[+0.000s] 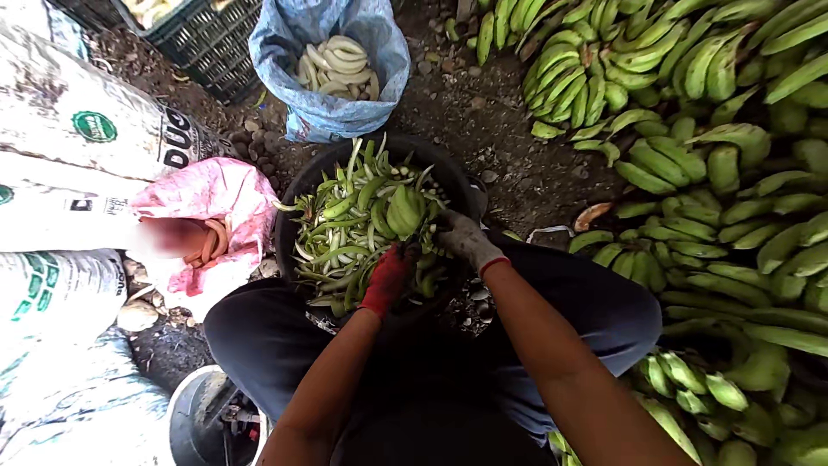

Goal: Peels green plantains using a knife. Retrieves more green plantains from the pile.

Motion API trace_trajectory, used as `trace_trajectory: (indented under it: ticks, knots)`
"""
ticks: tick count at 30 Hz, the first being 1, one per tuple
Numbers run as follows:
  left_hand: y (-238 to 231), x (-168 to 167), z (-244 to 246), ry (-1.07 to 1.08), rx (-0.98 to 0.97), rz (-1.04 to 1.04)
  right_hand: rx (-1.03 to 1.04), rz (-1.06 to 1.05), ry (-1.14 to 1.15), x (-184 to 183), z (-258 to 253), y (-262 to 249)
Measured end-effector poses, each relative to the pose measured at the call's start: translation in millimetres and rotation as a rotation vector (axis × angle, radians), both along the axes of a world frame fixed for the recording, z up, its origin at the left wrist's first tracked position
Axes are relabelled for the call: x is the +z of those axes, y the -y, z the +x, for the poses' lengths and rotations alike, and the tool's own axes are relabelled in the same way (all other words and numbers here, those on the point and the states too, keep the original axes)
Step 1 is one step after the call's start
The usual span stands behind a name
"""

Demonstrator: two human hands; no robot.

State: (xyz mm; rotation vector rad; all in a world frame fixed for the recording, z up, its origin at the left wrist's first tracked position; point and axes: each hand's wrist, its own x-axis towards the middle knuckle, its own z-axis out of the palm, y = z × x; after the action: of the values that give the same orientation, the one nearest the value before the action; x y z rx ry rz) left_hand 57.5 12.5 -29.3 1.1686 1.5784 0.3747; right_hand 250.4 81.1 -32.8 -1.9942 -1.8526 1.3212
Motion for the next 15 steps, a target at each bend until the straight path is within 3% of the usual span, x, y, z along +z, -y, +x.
trace_trajectory:
  ticks: [7, 15]
  knots:
    - [-12, -1, 9, -0.165, -0.095, 0.004, 0.036, 0.011, 0.037, -6, -4, -12]
    - [-15, -5, 11, -0.02, -0.069, -0.002, -0.2, -0.088, -0.211, 5, 12, -22]
